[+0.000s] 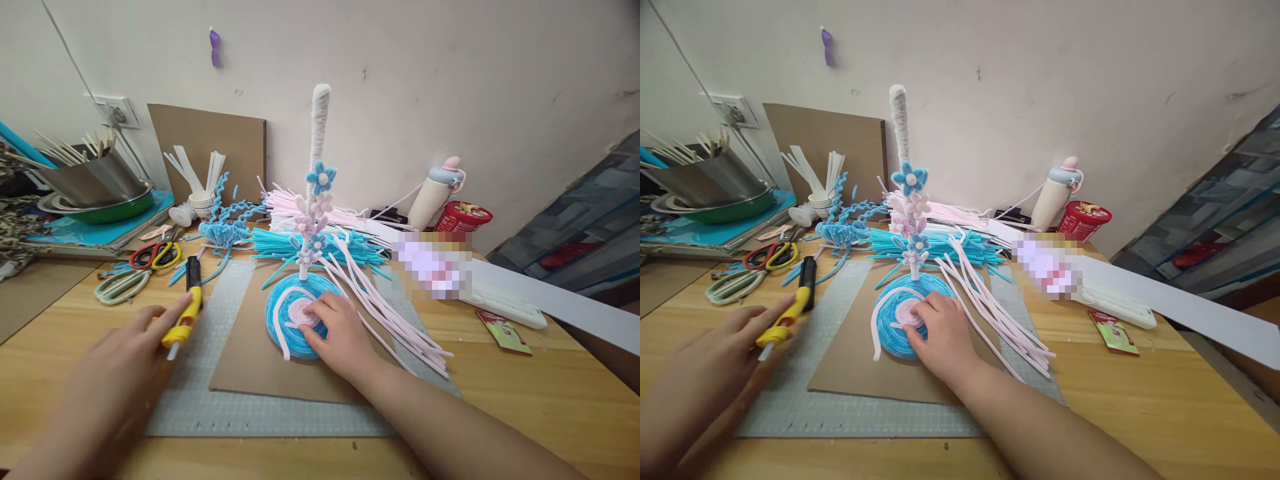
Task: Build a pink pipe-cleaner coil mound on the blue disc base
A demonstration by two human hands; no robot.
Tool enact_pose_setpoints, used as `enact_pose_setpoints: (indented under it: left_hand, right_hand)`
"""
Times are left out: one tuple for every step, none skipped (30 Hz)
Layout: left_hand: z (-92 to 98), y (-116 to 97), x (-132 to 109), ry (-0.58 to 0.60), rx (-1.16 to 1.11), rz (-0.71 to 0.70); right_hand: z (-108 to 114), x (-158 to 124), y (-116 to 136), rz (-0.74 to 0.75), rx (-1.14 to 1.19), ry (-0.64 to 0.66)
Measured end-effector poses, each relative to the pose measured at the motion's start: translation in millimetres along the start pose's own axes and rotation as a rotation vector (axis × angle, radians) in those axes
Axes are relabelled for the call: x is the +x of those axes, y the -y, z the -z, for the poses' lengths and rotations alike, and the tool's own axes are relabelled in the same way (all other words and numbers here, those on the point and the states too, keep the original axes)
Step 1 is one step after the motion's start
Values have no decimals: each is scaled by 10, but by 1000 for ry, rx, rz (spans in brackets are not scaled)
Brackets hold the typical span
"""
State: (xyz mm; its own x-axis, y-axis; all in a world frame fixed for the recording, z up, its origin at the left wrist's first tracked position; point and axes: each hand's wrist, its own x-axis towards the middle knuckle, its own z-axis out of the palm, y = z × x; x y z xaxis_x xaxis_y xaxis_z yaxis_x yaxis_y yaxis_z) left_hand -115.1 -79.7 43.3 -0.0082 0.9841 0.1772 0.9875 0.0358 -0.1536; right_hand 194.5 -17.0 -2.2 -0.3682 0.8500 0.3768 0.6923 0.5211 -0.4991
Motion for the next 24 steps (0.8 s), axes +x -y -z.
enact_pose_setpoints:
  left_hand:
    - [-30, 96, -18, -5, 54, 33]
    - [-71, 192, -38, -11, 100, 61]
    - [-123, 285, -59, -10, 117, 52]
    - [-181, 374, -78, -7, 138, 63]
    - [-242, 457, -95, -4, 147, 82]
    - [-298, 528, -106, 9, 129, 92]
    - [-342, 585, -111, 29, 102, 105]
    - [-367, 621, -108, 51, 74, 115]
    - [-368, 631, -100, 60, 54, 133]
    - [-344, 611, -85, 63, 44, 151]
    - [-296, 556, -65, 41, 42, 180]
    - [-231, 467, -40, 16, 37, 193]
    - [-157, 343, -11, -27, 19, 222]
    - [-84, 191, 23, -101, -27, 244]
    - [-19, 17, 62, -171, -116, 218]
    - [31, -170, 106, -158, -233, 89]
    - [64, -358, 155, -125, -363, -43]
    - [82, -538, 207, -56, -466, -133]
    - [87, -701, 262, -1, -543, -191]
    - [84, -841, 317, 54, -602, -220]
    - [76, -953, 370, 83, -642, -231]
    - [66, -1038, 419, 88, -660, -246]
    - [55, -1096, 461, 100, -675, -263]
    - [44, -1133, 496, 108, -686, -278]
  right_hand:
    - [0, 0, 1, 1, -3, -2]
    - [0, 1, 3, 1, -5, -4]
    - [0, 2, 4, 1, -6, -4]
    - [-1, 2, 5, 1, -6, -6]
    - [-1, 1, 7, 1, -5, -7]
    - [-2, 1, 10, 1, -4, -7]
    - [-2, 1, 12, 1, -2, -6]
    - [-1, 1, 15, 1, -1, -6]
    - [0, 1, 18, 1, 0, -8]
    - [1, 2, 21, 0, 2, -10]
    - [3, 3, 23, -1, 5, -12]
    - [5, 4, 25, -3, 9, -13]
    - [6, 4, 27, -4, 13, -12]
    - [7, 4, 28, -5, 17, -12]
    - [6, 3, 28, -4, 20, -13]
    - [5, 1, 28, -1, 22, -14]
    - [3, -2, 28, 1, 22, -15]
    - [1, -5, 28, 3, 21, -17]
    - [-1, -7, 27, 5, 19, -18]
    - [-3, -9, 26, 6, 17, -19]
    - [-4, -10, 25, 7, 16, -18]
    - [-5, -10, 24, 8, 15, -18]
    - [-5, -10, 22, 8, 13, -19]
    - [-5, -9, 20, 9, 12, -18]
